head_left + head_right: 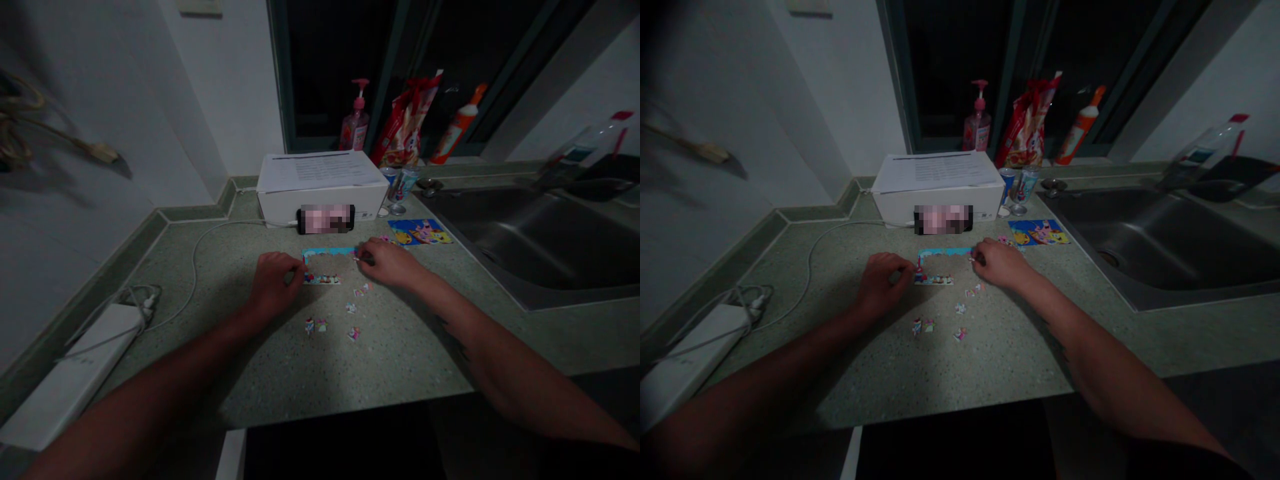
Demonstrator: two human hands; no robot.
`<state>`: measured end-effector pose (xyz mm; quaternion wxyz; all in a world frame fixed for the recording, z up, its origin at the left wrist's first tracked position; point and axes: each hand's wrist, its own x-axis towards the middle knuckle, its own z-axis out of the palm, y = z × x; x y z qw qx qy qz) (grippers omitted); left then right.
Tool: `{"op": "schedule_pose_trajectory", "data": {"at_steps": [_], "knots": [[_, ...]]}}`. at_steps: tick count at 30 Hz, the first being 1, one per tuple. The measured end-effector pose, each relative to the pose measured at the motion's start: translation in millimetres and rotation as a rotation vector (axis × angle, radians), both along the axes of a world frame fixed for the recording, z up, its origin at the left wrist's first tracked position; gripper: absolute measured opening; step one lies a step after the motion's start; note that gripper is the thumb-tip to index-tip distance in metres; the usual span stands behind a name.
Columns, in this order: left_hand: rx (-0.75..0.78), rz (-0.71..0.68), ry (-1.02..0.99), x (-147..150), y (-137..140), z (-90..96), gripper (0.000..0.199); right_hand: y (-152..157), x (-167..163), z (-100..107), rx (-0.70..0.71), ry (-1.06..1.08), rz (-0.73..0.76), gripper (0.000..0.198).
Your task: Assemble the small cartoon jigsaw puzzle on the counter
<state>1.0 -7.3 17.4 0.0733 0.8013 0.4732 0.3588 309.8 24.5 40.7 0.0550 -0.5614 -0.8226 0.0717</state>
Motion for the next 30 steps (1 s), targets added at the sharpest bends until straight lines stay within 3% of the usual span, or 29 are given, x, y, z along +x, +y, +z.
{"op": "schedule_pose_trajectory", "data": {"at_steps": [30], "knots": [[0.023, -0.023, -0.017, -2.8, 3.1, -5.4, 0.022, -3.2, -1.7, -0.6, 0.016, -0.018, -0.013, 0.023]]}}
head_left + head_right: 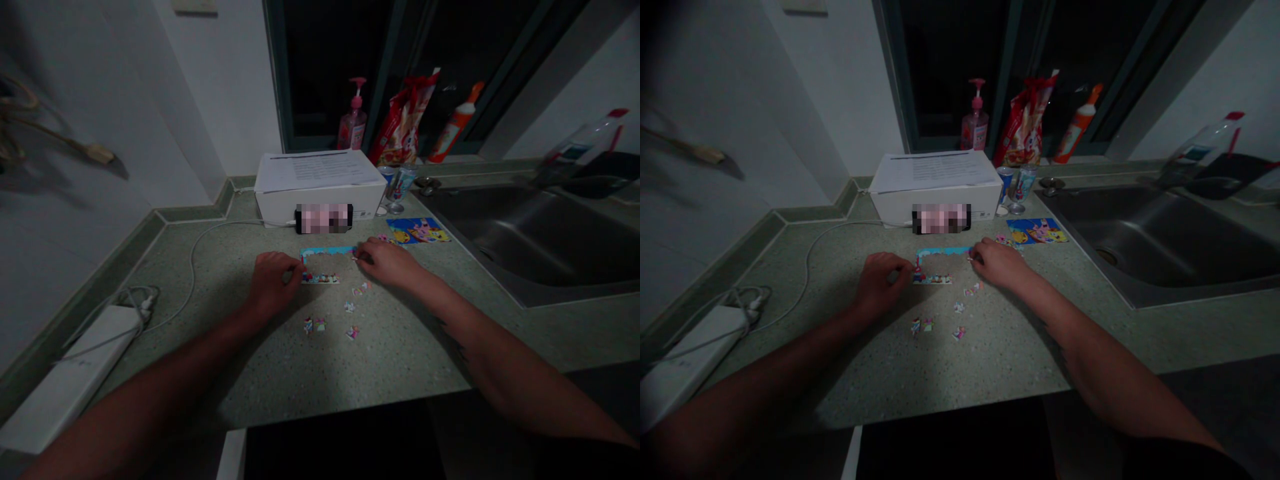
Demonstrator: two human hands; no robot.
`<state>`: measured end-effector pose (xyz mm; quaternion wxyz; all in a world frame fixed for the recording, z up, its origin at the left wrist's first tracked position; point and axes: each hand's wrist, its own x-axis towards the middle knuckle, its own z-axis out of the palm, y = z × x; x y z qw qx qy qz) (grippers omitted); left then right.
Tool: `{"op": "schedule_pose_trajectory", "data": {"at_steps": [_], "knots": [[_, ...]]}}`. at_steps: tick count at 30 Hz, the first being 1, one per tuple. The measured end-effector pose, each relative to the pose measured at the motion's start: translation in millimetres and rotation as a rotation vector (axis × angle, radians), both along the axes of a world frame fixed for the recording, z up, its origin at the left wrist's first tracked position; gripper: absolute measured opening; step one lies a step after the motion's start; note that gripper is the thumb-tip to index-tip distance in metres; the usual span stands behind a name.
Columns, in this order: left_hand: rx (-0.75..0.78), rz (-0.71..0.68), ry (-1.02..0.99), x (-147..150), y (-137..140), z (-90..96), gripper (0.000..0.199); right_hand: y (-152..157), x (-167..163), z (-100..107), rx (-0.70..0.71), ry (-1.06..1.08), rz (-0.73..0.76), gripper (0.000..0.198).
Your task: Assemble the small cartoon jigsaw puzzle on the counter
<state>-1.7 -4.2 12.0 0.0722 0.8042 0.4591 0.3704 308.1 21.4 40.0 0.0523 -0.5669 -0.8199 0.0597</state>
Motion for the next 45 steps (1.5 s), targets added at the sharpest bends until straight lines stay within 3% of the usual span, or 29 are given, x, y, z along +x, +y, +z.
{"op": "schedule_pose_trajectory", "data": {"at_steps": [13, 20, 23, 28, 34, 38, 45], "knots": [[0.000, 0.006, 0.001, 1.4, -0.5, 1.9, 0.026, -10.1, 2.1, 18.5, -0.184, 0.108, 0.118, 0.009], [-0.025, 0.035, 0.014, 1.4, -0.3, 1.8, 0.024, -7.7, 18.4, 30.9, -0.243, 0.074, 0.104, 0.020], [-0.025, 0.050, 0.012, 0.6, 0.2, 0.5, 0.022, -5.8, 23.0, 36.8, -0.118, 0.015, 0.017, 0.020], [0.030, 0.050, 0.006, -1.0, 1.3, -0.1, 0.023, -4.7, 30.8, 46.6, 0.182, -0.018, -0.280, 0.026], [0.086, 0.043, 0.001, -5.0, 3.8, 0.5, 0.024, 0.7, 53.8, 48.6, 0.508, 0.097, -0.501, 0.031], [0.073, 0.073, -0.010, -9.4, 5.0, 2.1, 0.023, 2.2, 63.6, 49.3, 0.576, 0.155, -0.540, 0.028], [0.080, 0.118, -0.001, -18.9, 4.2, 4.1, 0.021, -3.0, 69.2, 55.3, 0.566, 0.208, -0.557, 0.027]]}}
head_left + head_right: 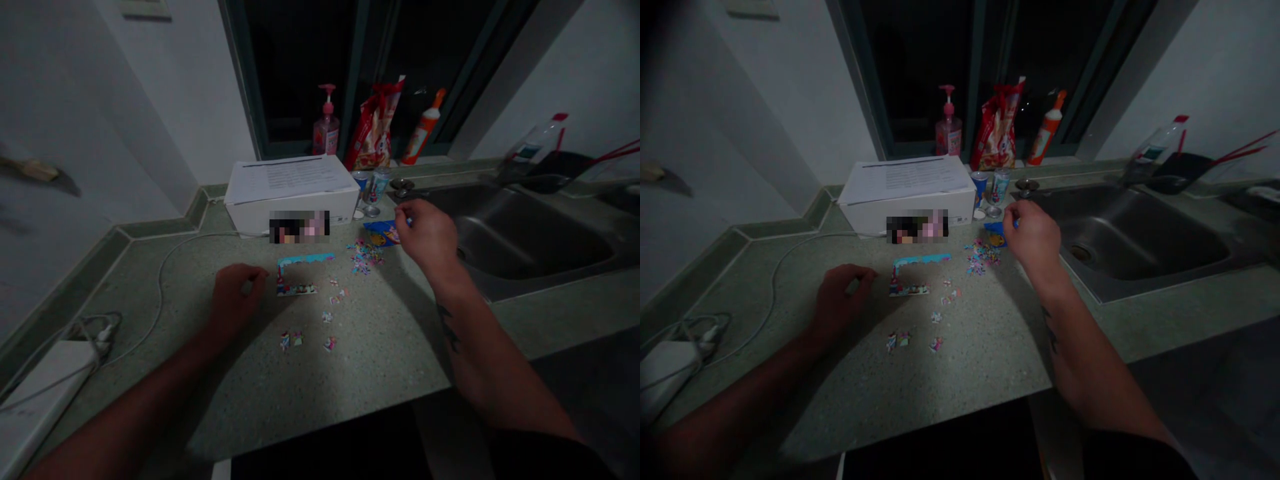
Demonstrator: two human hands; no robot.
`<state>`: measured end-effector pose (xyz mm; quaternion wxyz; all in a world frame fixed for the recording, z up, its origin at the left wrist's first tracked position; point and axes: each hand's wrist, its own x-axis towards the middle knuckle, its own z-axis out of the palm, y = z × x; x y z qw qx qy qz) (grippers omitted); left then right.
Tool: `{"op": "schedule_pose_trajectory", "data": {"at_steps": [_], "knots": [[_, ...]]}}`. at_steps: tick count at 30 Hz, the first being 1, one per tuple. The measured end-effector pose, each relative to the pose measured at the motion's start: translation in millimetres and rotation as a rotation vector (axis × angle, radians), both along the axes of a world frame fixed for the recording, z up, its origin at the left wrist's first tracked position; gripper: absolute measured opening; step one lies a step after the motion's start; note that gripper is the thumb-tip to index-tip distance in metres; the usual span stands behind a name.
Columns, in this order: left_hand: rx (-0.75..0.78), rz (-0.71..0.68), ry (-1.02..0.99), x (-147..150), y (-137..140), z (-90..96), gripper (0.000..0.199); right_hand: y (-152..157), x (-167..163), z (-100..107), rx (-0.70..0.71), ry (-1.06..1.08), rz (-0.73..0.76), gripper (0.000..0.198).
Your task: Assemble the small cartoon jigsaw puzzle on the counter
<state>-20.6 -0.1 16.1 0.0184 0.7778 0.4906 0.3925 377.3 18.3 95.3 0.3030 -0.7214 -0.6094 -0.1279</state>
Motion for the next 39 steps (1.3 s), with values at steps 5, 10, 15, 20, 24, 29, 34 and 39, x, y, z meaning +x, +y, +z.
{"op": "schedule_pose_trajectory", "data": {"at_steps": [5, 10, 15, 20, 24, 29, 34, 39], "knots": [[0.033, 0.005, -0.018, -3.5, -1.6, -3.4, 0.017, -1.0, 13.9, 1.6, 0.057, 0.014, -0.080, 0.030], [0.033, 0.015, -0.012, -3.3, -4.6, -2.2, 0.017, -1.3, 9.4, -1.6, -0.031, -0.003, -0.075, 0.030], [0.003, -0.005, 0.042, -0.4, -9.8, 2.5, 0.018, -1.9, -16.0, -14.2, -0.153, -0.039, 0.046, 0.032], [0.032, -0.026, 0.095, 2.4, -14.2, 6.0, 0.020, -4.8, -43.4, -30.8, -0.291, -0.068, 0.199, 0.033], [0.037, -0.076, 0.125, 2.8, -17.2, 8.8, 0.020, -5.9, -52.5, -39.5, -0.331, -0.063, 0.267, 0.035], [0.011, -0.079, 0.133, 3.5, -20.4, 9.5, 0.019, -3.2, -51.6, -47.1, -0.371, -0.018, 0.255, 0.037], [0.034, -0.132, 0.134, 6.6, -25.1, 11.8, 0.019, -1.1, -51.2, -54.1, -0.371, 0.033, 0.270, 0.037], [0.027, -0.174, 0.141, 8.7, -29.4, 12.6, 0.017, -2.1, -51.2, -59.2, -0.325, 0.096, 0.391, 0.036]]}}
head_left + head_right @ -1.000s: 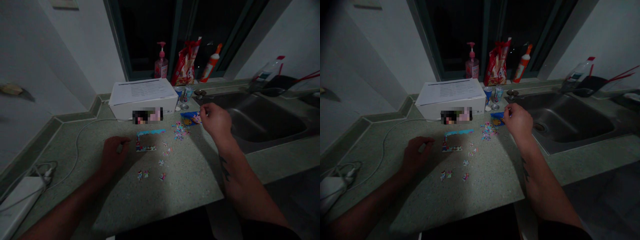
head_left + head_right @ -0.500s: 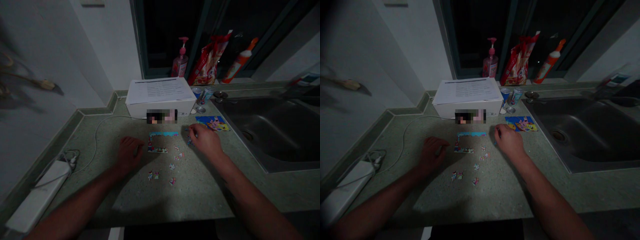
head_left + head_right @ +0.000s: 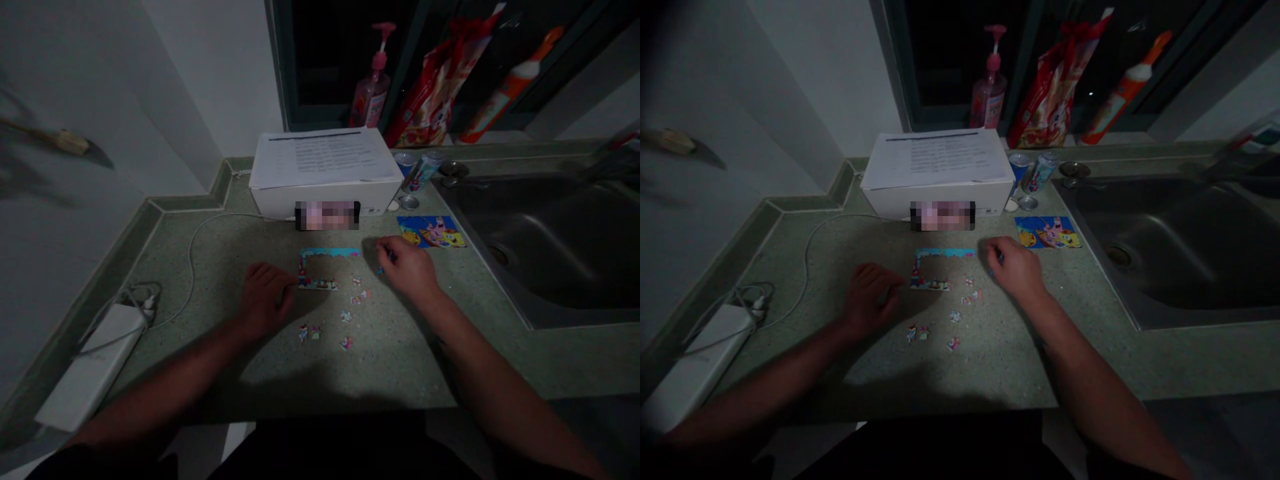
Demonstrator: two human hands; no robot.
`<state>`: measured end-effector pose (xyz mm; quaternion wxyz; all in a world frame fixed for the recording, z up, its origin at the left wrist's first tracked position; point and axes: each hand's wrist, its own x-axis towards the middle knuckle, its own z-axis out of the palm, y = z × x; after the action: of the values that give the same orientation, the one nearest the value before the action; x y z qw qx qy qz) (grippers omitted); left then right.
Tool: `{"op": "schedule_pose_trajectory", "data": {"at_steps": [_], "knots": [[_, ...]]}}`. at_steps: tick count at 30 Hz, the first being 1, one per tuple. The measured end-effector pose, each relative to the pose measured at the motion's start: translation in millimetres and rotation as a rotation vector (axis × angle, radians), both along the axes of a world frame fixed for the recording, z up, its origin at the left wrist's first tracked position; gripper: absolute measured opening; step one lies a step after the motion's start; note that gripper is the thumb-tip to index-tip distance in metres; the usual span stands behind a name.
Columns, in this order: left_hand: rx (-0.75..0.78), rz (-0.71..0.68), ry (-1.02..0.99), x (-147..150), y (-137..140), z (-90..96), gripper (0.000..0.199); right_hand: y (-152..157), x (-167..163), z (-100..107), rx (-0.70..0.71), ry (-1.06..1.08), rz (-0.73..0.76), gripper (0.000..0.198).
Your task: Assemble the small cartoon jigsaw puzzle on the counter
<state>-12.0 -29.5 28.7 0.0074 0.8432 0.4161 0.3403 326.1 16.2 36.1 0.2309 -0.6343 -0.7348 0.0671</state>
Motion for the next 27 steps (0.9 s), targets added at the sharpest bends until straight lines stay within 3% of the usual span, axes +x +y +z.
{"op": "schedule_pose_trajectory", "data": {"at_steps": [12, 20, 27], "knots": [[-0.024, -0.059, -0.001, 1.1, -4.3, 4.3, 0.018, 1.3, 1.5, -7.3, -0.054, 0.061, 0.023, 0.038], [0.040, -0.171, -0.008, 6.0, -9.6, 8.0, 0.020, 6.0, 6.0, -21.7, 0.098, 0.128, 0.045, 0.035], [0.073, -0.171, 0.004, 5.9, -6.9, 8.5, 0.019, 5.6, 6.0, -23.2, 0.115, 0.147, 0.060, 0.035]]}}
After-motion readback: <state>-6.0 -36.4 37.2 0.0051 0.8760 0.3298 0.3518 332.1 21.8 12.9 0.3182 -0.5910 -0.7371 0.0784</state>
